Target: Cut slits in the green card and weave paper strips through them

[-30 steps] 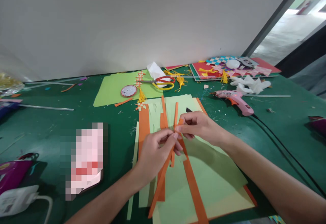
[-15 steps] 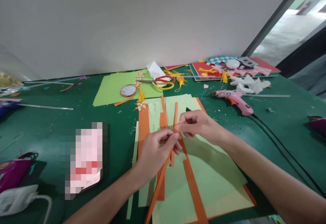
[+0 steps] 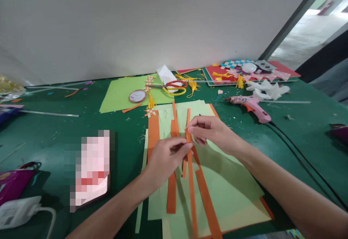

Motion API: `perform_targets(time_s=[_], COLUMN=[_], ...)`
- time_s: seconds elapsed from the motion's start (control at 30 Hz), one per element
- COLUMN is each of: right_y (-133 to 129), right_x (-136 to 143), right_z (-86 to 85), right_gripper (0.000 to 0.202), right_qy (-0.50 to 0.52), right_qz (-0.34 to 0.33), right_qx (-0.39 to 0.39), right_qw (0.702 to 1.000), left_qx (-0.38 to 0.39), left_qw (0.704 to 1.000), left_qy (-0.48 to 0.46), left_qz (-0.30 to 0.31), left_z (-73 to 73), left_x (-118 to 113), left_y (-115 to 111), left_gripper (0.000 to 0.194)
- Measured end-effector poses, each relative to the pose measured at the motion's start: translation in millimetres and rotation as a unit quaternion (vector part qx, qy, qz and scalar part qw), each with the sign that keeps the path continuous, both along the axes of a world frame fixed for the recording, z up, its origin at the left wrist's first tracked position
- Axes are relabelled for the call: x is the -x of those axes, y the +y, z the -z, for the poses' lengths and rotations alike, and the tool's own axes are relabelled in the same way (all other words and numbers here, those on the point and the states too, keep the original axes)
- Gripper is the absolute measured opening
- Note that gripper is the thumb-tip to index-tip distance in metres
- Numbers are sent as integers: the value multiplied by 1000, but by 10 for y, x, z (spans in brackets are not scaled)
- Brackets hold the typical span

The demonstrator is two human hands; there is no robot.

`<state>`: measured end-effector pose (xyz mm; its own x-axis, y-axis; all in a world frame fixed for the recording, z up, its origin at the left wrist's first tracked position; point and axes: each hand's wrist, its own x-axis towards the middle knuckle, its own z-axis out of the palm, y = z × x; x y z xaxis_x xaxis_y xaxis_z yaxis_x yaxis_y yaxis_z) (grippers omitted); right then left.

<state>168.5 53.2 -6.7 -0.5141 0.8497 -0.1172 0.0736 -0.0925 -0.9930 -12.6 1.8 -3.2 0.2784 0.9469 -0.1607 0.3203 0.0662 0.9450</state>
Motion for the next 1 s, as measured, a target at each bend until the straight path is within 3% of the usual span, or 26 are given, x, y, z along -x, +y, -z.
perform_targets(time_s=[0.13, 0.27, 0.57, 1.0], right_y=[14, 6, -66, -149], right_x=[19, 54, 136, 194], right_z=[27, 13, 1, 87], right_gripper=[20, 16, 11, 14], right_qy=[-2, -42, -83, -28], right_qz=[29, -7, -28, -18], right_qx=[9, 32, 63, 110], right_qw=[1000, 999, 994, 993], left_qx=[32, 21, 10, 39], left_qw=[995, 991, 991, 979], left_qy=[-73, -80, -56, -130], left_qz=[-64, -102, -122, -149], left_z=[38, 38, 80, 37], left_x=[1, 9, 4, 49], left_y=[-2, -1, -1, 37], left_gripper=[22, 24, 27, 25])
